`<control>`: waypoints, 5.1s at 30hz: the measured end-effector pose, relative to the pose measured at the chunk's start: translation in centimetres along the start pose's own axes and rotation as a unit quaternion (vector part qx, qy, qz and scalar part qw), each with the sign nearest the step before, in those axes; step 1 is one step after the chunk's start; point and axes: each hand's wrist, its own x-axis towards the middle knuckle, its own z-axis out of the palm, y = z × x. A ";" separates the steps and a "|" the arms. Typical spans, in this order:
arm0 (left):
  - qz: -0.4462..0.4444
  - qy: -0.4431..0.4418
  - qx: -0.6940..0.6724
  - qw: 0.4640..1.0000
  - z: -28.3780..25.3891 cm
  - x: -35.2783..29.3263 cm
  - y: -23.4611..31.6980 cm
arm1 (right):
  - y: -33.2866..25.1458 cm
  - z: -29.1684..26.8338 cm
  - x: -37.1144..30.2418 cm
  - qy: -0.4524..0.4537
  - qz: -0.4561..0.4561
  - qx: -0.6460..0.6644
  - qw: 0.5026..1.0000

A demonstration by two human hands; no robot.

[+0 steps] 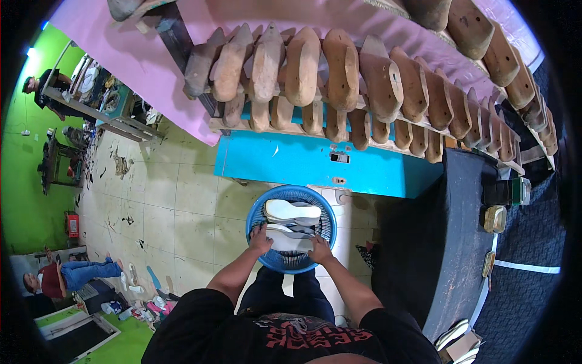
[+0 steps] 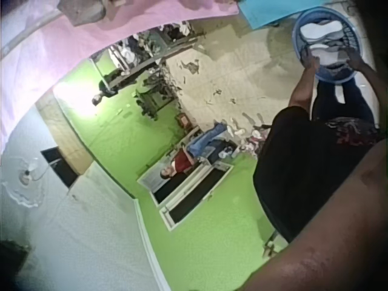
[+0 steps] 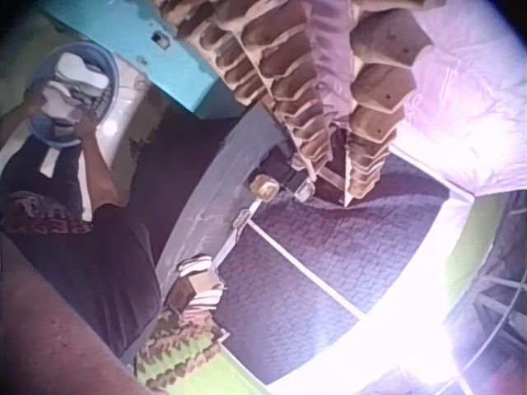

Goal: The person applies adhesive to shoe insoles using a brush, handles shoe parts in a basket, and brushes adhesive onto additional insoles.

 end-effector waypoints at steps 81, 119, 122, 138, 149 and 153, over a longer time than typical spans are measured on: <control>0.504 -0.448 -0.219 0.706 23.2 -38.9 69.8 | 40.1 -12.4 -83.0 0.647 0.567 0.180 0.477; 0.456 -0.622 -0.060 0.634 40.6 -46.0 78.5 | 39.6 -16.8 -68.8 0.712 0.376 0.126 0.579; 0.421 -0.621 -0.054 0.659 40.6 -46.0 78.6 | 39.8 -15.6 -66.7 0.608 0.528 0.099 0.584; 0.402 -0.643 -0.076 0.648 37.7 -44.6 79.2 | 38.2 -15.1 -65.1 0.671 0.462 0.175 0.553; 0.298 -0.735 -0.204 0.574 32.3 -41.9 80.4 | 37.0 -18.6 -60.0 0.762 0.027 0.488 0.425; 0.264 -0.743 -0.279 0.548 29.2 -40.6 80.3 | 37.5 -18.7 -58.6 0.712 0.107 0.503 0.478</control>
